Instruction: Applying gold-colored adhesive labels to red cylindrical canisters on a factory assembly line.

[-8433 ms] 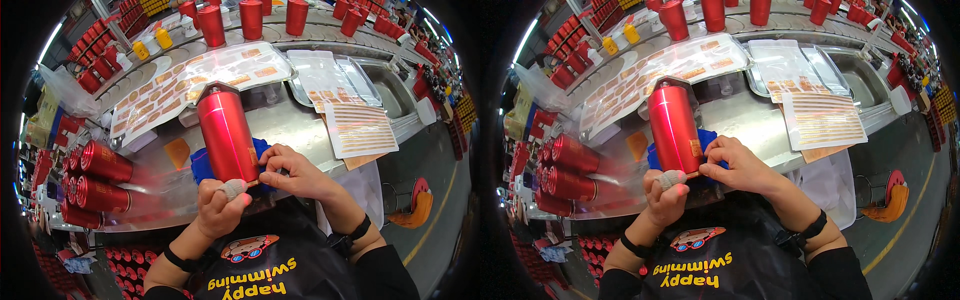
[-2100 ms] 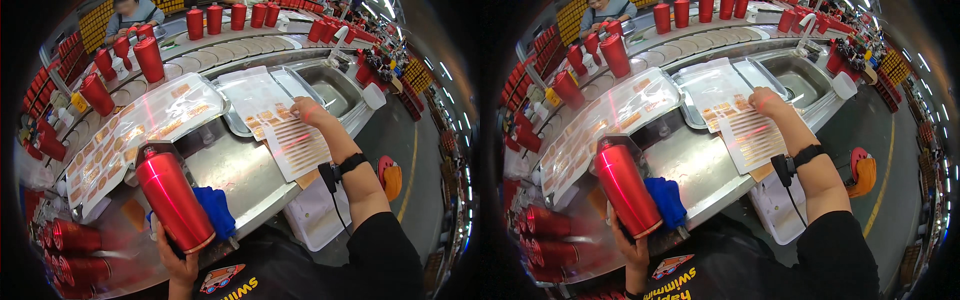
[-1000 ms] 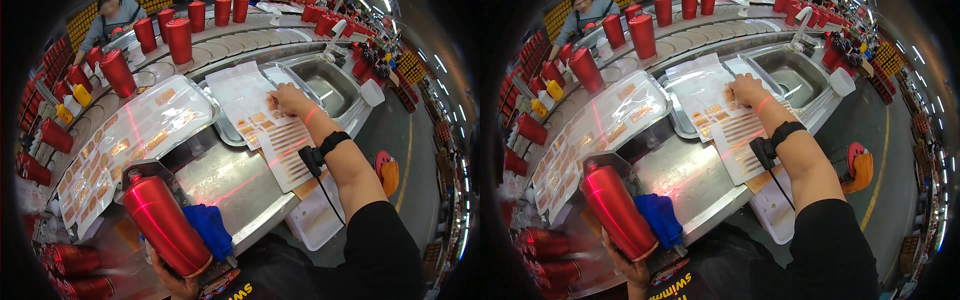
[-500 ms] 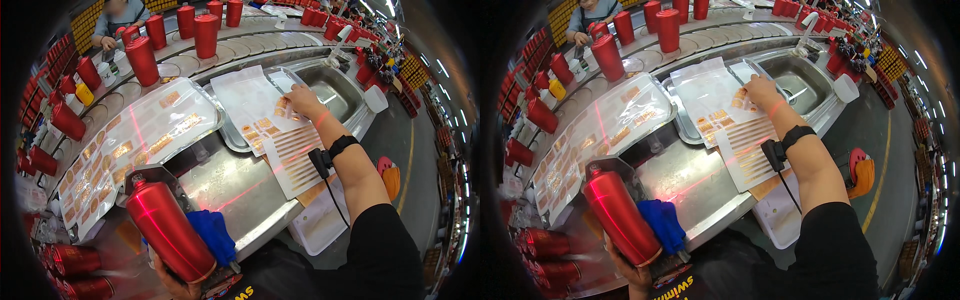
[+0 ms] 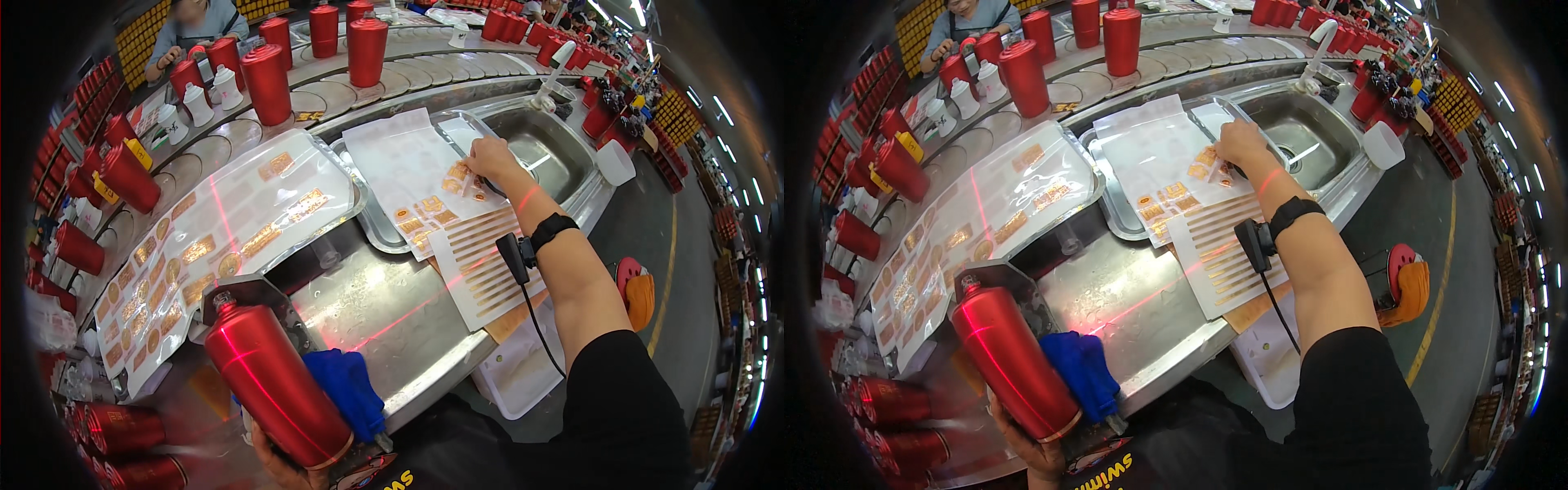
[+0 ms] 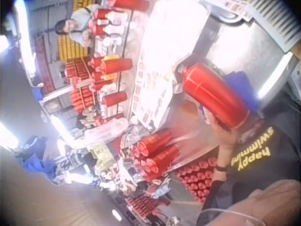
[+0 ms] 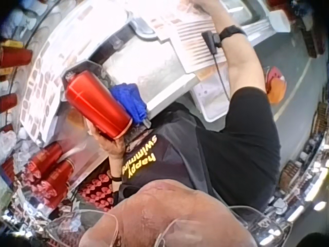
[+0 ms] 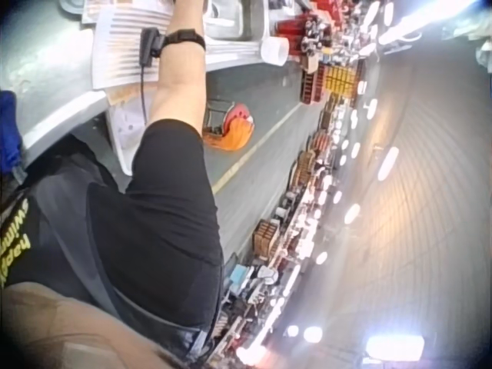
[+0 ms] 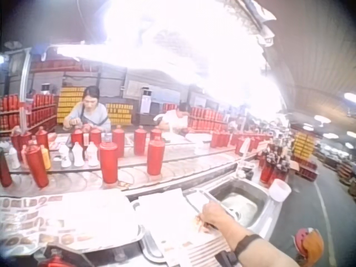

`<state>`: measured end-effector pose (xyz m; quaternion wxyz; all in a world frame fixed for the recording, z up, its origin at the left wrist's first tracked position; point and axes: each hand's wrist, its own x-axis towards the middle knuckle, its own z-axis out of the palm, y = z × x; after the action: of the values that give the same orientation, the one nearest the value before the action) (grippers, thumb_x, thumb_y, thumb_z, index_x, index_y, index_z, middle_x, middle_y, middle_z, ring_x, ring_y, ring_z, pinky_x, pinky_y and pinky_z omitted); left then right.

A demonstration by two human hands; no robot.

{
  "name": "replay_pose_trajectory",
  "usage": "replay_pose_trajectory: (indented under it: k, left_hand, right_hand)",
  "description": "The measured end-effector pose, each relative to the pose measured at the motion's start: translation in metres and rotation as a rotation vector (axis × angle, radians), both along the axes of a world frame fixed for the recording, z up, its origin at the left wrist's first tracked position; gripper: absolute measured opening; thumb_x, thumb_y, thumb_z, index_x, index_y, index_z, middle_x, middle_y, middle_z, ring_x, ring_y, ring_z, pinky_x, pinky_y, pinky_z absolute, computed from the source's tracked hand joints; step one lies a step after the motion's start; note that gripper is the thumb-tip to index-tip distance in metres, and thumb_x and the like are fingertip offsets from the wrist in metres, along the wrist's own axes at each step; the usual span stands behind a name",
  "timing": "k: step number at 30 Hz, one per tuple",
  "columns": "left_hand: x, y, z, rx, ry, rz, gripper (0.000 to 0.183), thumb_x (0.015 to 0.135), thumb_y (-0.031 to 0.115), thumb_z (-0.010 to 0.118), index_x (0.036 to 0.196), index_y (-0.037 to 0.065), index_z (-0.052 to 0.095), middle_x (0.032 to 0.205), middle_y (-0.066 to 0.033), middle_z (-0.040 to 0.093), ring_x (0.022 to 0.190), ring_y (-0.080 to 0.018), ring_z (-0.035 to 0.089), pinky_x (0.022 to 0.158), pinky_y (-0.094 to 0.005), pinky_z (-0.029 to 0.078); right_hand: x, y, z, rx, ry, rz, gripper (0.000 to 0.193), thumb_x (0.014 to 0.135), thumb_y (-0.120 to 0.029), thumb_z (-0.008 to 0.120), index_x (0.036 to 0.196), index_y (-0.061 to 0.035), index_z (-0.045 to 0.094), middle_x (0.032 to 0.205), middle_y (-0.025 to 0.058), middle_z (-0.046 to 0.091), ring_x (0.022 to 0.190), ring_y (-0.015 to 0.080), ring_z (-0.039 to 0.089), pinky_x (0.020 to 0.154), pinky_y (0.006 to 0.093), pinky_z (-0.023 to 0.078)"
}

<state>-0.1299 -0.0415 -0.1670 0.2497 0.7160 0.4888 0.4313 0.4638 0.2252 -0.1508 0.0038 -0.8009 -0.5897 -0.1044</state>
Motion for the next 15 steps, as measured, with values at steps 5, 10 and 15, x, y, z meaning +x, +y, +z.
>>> replay_pose_trajectory:
  k: [5, 10, 15]
  left_hand:
    - [-0.002, -0.003, -0.005, -0.038, -0.052, 0.006, 0.106, 0.092, 0.070, 0.055, 0.158, -0.004, 0.016, 0.159, -0.0231, 0.028, 0.147, -0.0352, 0.032, 0.120, -0.0463, 0.026]
    - [0.000, -0.001, 0.000, -0.036, -0.037, -0.013, 0.105, 0.093, 0.069, 0.055, 0.158, -0.003, 0.015, 0.159, -0.0230, 0.028, 0.147, -0.0349, 0.032, 0.120, -0.0461, 0.026]
    - [0.003, -0.001, 0.001, -0.020, -0.045, -0.017, 0.105, 0.093, 0.068, 0.056, 0.158, -0.004, 0.015, 0.159, -0.0235, 0.029, 0.147, -0.0351, 0.032, 0.120, -0.0462, 0.026]
  right_hand:
    - [0.002, 0.001, -0.004, -0.013, 0.104, -0.176, 0.026, 0.082, -0.030, 0.071, 0.089, -0.0061, 0.077, 0.102, 0.0186, 0.073, 0.105, 0.0358, 0.066, 0.095, 0.0471, 0.048]
    - [0.007, 0.001, -0.002, -0.007, 0.105, -0.132, 0.023, 0.079, -0.027, 0.070, 0.089, -0.0063, 0.077, 0.100, 0.0190, 0.074, 0.103, 0.0359, 0.067, 0.095, 0.0470, 0.048]
    - [0.008, -0.002, -0.004, 0.045, 0.037, -0.124, 0.021, 0.076, -0.025, 0.073, 0.086, -0.0076, 0.076, 0.094, 0.0189, 0.074, 0.096, 0.0363, 0.069, 0.092, 0.0459, 0.051]
